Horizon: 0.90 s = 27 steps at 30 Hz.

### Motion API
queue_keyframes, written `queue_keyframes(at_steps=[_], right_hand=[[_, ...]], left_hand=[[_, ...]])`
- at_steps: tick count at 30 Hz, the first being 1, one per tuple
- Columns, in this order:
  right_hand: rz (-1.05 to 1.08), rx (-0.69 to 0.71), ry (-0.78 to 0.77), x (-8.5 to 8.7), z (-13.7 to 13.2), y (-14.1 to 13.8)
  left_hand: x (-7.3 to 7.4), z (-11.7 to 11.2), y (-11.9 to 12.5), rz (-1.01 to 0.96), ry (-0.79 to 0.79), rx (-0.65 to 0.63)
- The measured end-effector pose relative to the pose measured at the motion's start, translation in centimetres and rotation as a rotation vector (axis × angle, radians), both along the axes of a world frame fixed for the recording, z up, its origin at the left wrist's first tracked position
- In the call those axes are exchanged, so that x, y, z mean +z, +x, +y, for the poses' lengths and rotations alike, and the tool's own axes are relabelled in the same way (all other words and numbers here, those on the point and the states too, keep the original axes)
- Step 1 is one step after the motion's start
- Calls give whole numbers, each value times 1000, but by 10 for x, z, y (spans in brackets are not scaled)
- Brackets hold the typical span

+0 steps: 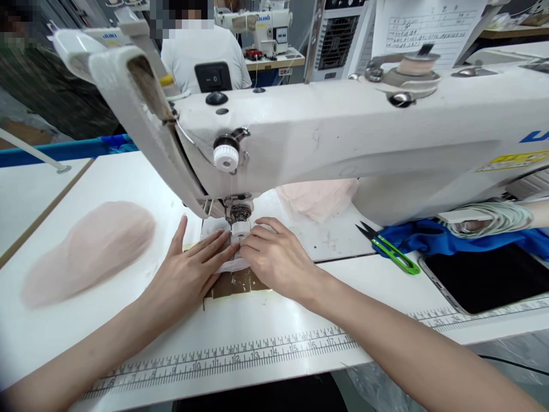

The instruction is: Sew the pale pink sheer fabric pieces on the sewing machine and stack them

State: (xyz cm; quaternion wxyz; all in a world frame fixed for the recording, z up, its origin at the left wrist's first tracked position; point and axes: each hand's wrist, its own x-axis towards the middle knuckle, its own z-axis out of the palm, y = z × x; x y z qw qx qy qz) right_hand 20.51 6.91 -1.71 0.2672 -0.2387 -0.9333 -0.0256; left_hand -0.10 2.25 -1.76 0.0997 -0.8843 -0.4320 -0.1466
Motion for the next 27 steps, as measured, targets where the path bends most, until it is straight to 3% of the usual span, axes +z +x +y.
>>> queue_keyframes(at_steps=[9, 15, 19, 27], right_hand=[[-21, -45, 76, -4, 9, -4], [-24, -46, 97, 0, 3, -4], [36, -1, 74, 0, -1, -4], [212, -128, -104, -8, 8, -5]], left_hand=[[-2, 11, -4, 27, -23, 27], [4, 6, -3, -61, -53, 20], [4, 9, -5, -157, -164, 59], [7, 28, -13, -403, -433, 26]])
